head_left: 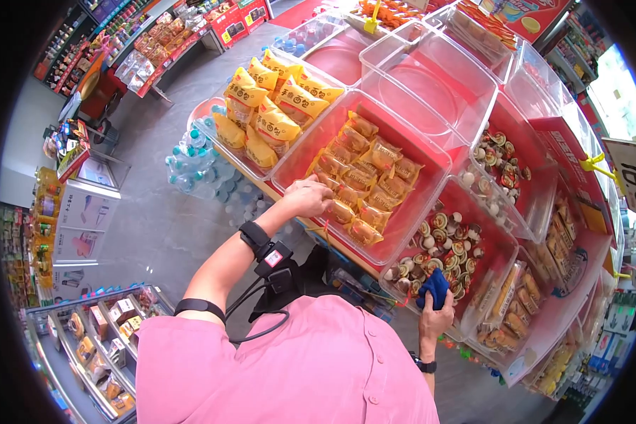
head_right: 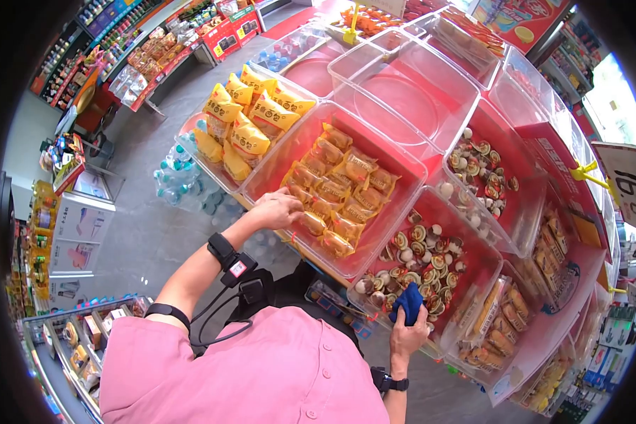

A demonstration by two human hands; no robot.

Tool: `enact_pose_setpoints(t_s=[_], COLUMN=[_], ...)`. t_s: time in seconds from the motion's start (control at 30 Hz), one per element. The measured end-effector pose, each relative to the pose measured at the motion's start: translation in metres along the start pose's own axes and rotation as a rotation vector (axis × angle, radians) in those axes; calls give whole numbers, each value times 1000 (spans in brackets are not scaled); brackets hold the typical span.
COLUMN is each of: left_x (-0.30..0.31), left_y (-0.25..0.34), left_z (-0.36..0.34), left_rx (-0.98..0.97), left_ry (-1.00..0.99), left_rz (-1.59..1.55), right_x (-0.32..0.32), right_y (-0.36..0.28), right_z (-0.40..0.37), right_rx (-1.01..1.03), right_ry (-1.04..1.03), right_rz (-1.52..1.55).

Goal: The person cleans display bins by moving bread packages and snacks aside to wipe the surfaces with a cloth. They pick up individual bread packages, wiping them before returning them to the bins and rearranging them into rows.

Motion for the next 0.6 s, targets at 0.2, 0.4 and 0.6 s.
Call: enact_pose_setpoints(t_s=[0.2, 0.4, 0.6], left_x=[10, 14, 25], left_y=[0, -7, -9], left_z=[-4, -5, -11], left_rx=[50, 113, 208], left_ry=[107, 172, 299], left_rz=[-65, -104, -98], right_x=[-6, -8, -2], right_y=[10, 10, -3], right_z=[-2, -2, -3], right_rx=[-12, 16, 100], right_ry=[-14, 1, -26], right_rz=[-8, 6, -4])
Point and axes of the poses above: each hand's wrist, its own z-axis towards the middle knuckle, its own x-axis out of the back of the hand, y = z × x, the point moved 9 cm from there along z, towards the middle knuckle, and after that the axes turned 1 degree about -z, right-handed, at the moved point
